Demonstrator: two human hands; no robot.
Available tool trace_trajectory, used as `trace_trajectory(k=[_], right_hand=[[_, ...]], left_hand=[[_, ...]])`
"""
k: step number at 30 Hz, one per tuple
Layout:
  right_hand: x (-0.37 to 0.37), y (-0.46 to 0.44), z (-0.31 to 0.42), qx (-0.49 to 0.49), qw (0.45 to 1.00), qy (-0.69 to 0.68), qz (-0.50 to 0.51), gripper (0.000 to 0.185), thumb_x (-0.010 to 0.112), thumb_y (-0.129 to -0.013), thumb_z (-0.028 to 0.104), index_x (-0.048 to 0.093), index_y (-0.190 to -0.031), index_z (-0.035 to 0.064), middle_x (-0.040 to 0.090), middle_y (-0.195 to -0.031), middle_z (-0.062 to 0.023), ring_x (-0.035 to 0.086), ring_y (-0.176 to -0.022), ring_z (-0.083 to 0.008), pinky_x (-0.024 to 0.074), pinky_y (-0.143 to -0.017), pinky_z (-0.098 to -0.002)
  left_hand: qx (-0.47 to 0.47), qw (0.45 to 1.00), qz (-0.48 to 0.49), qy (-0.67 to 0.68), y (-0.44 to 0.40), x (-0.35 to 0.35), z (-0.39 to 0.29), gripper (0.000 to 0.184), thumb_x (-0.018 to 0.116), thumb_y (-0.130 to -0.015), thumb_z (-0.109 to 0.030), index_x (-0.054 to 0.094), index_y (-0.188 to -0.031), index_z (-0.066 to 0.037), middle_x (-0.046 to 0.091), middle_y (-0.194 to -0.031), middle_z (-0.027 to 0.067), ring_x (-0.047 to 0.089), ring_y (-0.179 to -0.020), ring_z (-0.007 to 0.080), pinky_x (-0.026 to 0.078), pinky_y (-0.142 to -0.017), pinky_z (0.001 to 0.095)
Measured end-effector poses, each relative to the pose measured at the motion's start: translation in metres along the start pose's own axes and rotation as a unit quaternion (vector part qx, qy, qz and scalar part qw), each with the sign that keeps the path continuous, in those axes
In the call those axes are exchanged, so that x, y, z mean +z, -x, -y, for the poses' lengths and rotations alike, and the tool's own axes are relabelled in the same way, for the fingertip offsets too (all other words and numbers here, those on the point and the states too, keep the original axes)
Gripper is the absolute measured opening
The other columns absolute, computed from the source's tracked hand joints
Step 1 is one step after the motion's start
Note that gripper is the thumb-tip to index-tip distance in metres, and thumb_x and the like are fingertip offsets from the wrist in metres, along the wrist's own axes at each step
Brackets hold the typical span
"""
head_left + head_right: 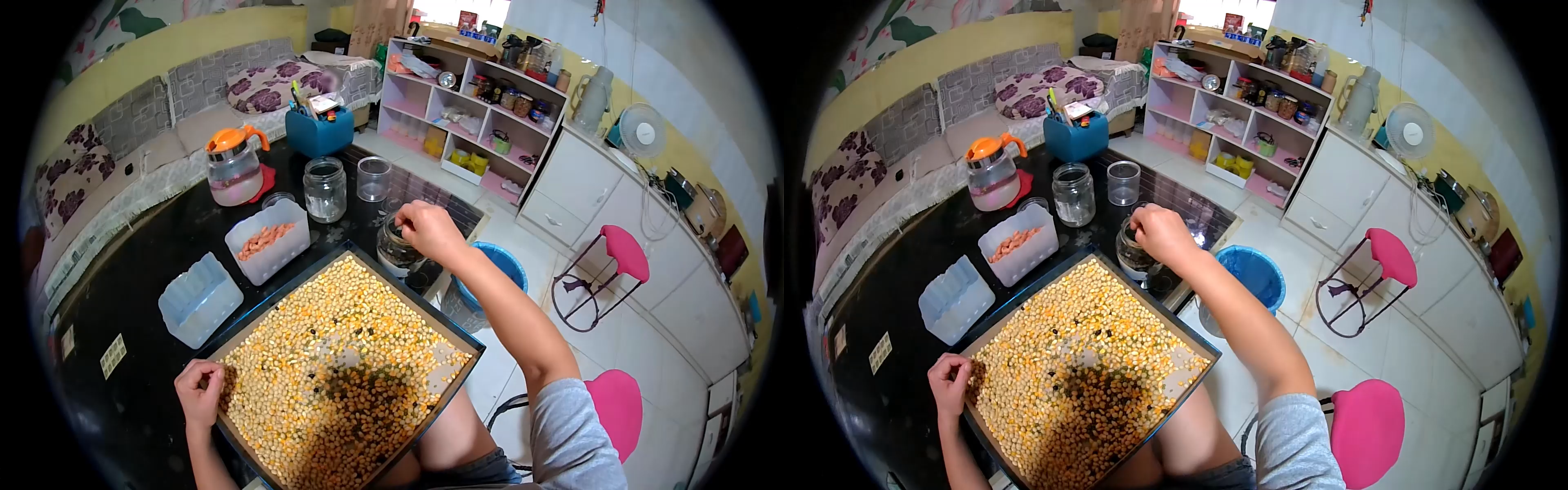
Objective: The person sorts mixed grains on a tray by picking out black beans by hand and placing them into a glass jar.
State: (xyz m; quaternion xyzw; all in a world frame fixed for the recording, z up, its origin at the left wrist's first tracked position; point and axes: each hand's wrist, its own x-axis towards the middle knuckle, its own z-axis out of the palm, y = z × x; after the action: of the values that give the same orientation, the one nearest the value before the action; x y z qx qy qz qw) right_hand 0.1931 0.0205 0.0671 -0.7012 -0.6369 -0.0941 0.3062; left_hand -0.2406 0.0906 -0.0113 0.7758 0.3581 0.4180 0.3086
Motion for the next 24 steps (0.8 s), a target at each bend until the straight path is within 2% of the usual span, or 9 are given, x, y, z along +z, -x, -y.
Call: trace_trajectory(k=[5,9,11,15,18,24], right_hand=[[-0.007,-0.001,0.000,0.020,0.999,0.013,0.032,0.011,0.056,-0.070,0.009,0.062,-0.078,0.0038,0.058,-0.081,-0.0154,0.058,-0.080,-0.0323,0.0463,-0.073,-0.0384],[-0.011,0.009,0.019,-0.023,0.998,-0.047,-0.032,0.012,0.058,-0.072,0.007,0.060,-0.084,0.0043,0.057,-0.083,-0.0139,0.058,-0.079,-0.0308,0.0472,-0.070,-0.0366],[-0.007,0.021,0.036,-0.085,0.994,-0.068,0.002,0.011,0.057,-0.073,0.006,0.059,-0.084,0.0033,0.057,-0.083,-0.0137,0.058,-0.079,-0.0303,0.0477,-0.070,-0.0358],[0.026,0.050,0.048,-0.104,0.972,-0.141,0.157,0.014,0.061,-0.073,0.005,0.061,-0.087,0.0035,0.060,-0.084,-0.0099,0.060,-0.077,-0.0236,0.0490,-0.069,-0.0317],[0.039,0.065,0.060,-0.065,0.952,-0.162,0.252,0.016,0.061,-0.074,0.006,0.061,-0.090,0.0027,0.061,-0.088,-0.0106,0.060,-0.080,-0.0241,0.0488,-0.071,-0.0319],[0.063,0.075,0.063,-0.076,0.947,-0.129,0.285,0.015,0.059,-0.074,0.007,0.062,-0.088,0.0032,0.060,-0.088,-0.0120,0.059,-0.085,-0.0276,0.0477,-0.076,-0.0350]], left_hand=[[0.007,1.000,0.002,-0.017,0.000,-0.001,-0.003,0.004,0.063,-0.073,-0.002,0.061,-0.075,0.001,0.058,-0.071,0.0058,0.051,-0.060,0.0105,0.040,-0.055,0.0222],[0.012,1.000,0.003,-0.009,0.000,0.000,0.000,0.006,0.063,-0.075,-0.004,0.060,-0.074,0.001,0.056,-0.071,0.0036,0.048,-0.060,0.0080,0.037,-0.054,0.0210],[0.009,1.000,0.001,-0.011,0.000,-0.002,0.003,0.006,0.063,-0.074,-0.004,0.060,-0.074,0.001,0.057,-0.071,0.0036,0.048,-0.060,0.0083,0.037,-0.054,0.0211],[0.014,1.000,0.002,-0.015,-0.001,-0.001,-0.004,0.006,0.064,-0.074,-0.004,0.062,-0.076,0.001,0.059,-0.071,0.0048,0.051,-0.060,0.0090,0.040,-0.054,0.0211],[0.023,1.000,0.001,-0.011,-0.001,-0.001,-0.001,0.006,0.064,-0.074,-0.004,0.062,-0.076,0.001,0.059,-0.072,0.0043,0.051,-0.060,0.0086,0.040,-0.054,0.0209],[0.011,1.000,0.002,-0.004,-0.001,-0.001,0.000,0.006,0.064,-0.074,-0.004,0.062,-0.076,0.001,0.060,-0.072,0.0044,0.052,-0.060,0.0083,0.040,-0.054,0.0207]])
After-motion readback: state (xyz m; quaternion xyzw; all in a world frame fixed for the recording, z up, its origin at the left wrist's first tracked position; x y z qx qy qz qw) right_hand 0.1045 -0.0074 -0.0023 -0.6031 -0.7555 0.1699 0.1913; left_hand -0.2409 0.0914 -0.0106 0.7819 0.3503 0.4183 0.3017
